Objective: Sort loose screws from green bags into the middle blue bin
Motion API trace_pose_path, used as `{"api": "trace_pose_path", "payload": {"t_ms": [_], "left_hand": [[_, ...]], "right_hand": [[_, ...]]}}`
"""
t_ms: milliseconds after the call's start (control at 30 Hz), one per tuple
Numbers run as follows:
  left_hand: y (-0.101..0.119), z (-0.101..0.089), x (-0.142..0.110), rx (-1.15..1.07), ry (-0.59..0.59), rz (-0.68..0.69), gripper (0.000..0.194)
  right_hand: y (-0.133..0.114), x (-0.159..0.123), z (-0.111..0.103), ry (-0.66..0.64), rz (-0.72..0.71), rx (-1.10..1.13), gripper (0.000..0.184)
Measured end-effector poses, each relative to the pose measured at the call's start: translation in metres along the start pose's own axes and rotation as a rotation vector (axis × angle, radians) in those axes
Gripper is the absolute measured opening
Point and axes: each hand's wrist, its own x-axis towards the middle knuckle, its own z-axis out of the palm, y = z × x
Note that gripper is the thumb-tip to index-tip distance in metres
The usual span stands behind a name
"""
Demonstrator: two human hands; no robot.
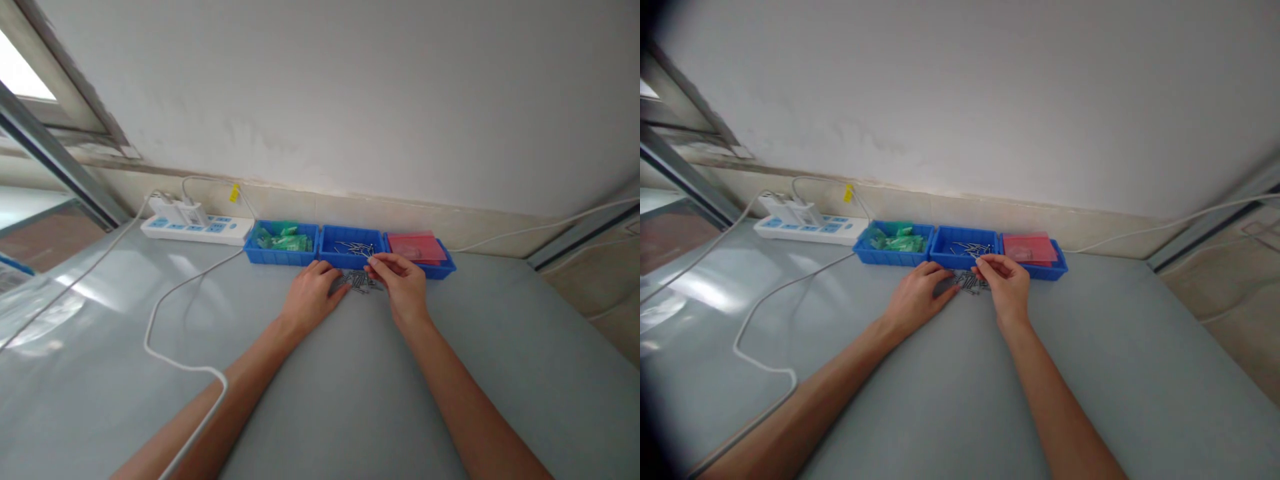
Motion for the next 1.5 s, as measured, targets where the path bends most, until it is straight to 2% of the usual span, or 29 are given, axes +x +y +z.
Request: {"api": "trace_pose_path", "payload": {"t_ms": [200, 333, 500, 567, 667, 767, 867, 967, 1133, 1300, 1500], "left_hand": [[0.003, 0.004, 0.003, -0.013, -0.021, 0.030, 0.020], [0.003, 0.001, 0.003, -0.034, -0.015, 0.025, 0.019], [0.003, 0.002, 0.002, -0.101, 0.076, 0.032, 0.017], [0.001, 0.003, 0.001, -0.162, 0.145, 0.038, 0.016], [0.000, 0.002, 0.002, -0.293, 0.232, 0.066, 0.014], [0.003, -0.004, 0.002, -0.414, 0.223, 0.102, 0.010], [0.007, -0.009, 0.003, -0.491, 0.180, 0.111, 0.008], [0.011, -0.011, 0.003, -0.541, 0.144, 0.111, 0.010], [0.008, -0.008, 0.002, -0.508, 0.128, 0.068, 0.015], [-0.003, -0.007, 0.000, -0.296, 0.128, -0.011, 0.018], [-0.008, -0.011, -0.003, -0.080, 0.034, 0.052, 0.015]], "right_hand": [[0.000, 0.003, 0.003, 0.044, 0.004, 0.016, 0.026], [0.002, 0.007, 0.000, 0.066, 0.053, 0.131, 0.026], [0.002, 0.009, -0.005, -0.027, 0.020, 0.200, 0.025], [0.001, 0.007, -0.007, -0.087, -0.041, 0.121, 0.024], [-0.001, 0.001, -0.009, -0.157, -0.184, -0.156, 0.021], [-0.002, -0.005, -0.012, -0.253, -0.322, -0.419, 0.026], [-0.002, -0.007, -0.013, -0.354, -0.307, -0.419, 0.025], [0.000, -0.005, -0.015, -0.383, -0.224, -0.339, 0.021], [-0.003, 0.001, -0.019, -0.369, -0.126, -0.268, 0.027], [-0.007, 0.018, -0.022, -0.176, -0.149, -0.281, 0.030], [-0.009, 0.034, -0.017, -0.060, -0.120, -0.208, 0.035]]}}
